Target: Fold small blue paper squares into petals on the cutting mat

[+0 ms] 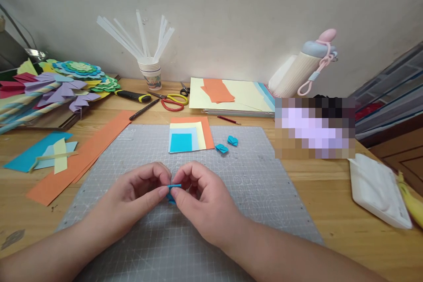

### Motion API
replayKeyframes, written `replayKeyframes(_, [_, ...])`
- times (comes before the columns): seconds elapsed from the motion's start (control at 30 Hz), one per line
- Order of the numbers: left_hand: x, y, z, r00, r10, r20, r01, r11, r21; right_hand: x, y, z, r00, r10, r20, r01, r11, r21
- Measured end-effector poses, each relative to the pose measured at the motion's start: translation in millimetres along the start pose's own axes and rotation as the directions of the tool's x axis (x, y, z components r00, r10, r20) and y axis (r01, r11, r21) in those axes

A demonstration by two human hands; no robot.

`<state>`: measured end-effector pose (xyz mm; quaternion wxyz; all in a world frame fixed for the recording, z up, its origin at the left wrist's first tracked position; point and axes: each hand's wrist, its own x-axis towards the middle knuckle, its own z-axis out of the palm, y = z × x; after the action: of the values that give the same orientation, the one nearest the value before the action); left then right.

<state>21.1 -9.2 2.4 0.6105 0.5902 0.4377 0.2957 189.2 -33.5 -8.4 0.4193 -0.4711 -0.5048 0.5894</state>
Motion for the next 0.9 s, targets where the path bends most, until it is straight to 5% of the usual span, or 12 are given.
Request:
replayKeyframes(0.3, [1.2,1.5,1.6,1.0,0.003,0.016,-0.004,0.998,0.059,-1.3,-0.5,-1.1,1.0,-0.026,-0.007,0.026,0.999,0.036])
replayKeyframes(0.5, [3.0,-3.6,-3.6,0.996,-0.083,-0.021,0.074,0.958,-0.276,-0.4,-0.9,-2.7,0.999,-0.05,0.004,0.049,0.985,0.167])
replayKeyframes(0.67, [4.4,-6.7,-4.9,0.996,-0.081,0.034,0.088,0.919,-0.384,1.4,-3.0,-1.0,0.999,0.006,0.034,-0.009,0.997,0.081])
replayKeyframes(0.9, [3.9,-8.8,-5.4,0.99,-0.105,0.095,0.129,0.942,-0.311,0.9,-6.1,-2.8,0.998,0.051,-0.025,-0.052,0.997,-0.061])
